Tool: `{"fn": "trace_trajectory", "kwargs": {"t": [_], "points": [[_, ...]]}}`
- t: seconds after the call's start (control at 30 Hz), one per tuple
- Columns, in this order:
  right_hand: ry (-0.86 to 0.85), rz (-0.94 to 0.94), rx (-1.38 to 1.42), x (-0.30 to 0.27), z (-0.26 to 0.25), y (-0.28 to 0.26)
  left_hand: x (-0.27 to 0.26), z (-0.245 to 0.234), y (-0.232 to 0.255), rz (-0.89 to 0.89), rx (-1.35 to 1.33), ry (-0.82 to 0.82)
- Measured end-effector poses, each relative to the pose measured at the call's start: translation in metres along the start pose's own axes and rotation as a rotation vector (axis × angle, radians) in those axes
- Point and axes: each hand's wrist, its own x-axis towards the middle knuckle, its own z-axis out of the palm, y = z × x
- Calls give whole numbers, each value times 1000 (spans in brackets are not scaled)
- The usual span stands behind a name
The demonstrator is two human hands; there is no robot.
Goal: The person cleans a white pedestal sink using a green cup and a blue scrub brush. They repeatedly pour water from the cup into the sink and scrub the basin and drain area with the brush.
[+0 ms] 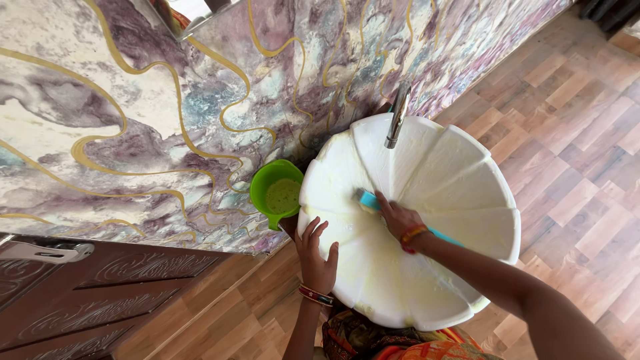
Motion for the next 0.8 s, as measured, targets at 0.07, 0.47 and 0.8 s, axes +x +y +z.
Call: {"fn": "trace_trajectory", "kwargs": {"t": [0.07, 0.47, 0.8], "points": [[-41, 15, 25, -5, -2, 1, 2, -2, 4, 53, 79, 13], [-119, -89, 63, 27, -27, -2, -1, -1, 2, 79, 100, 30], [34, -217, 158, 88, -27, -40, -8, 14, -4, -12, 208, 165]]}}
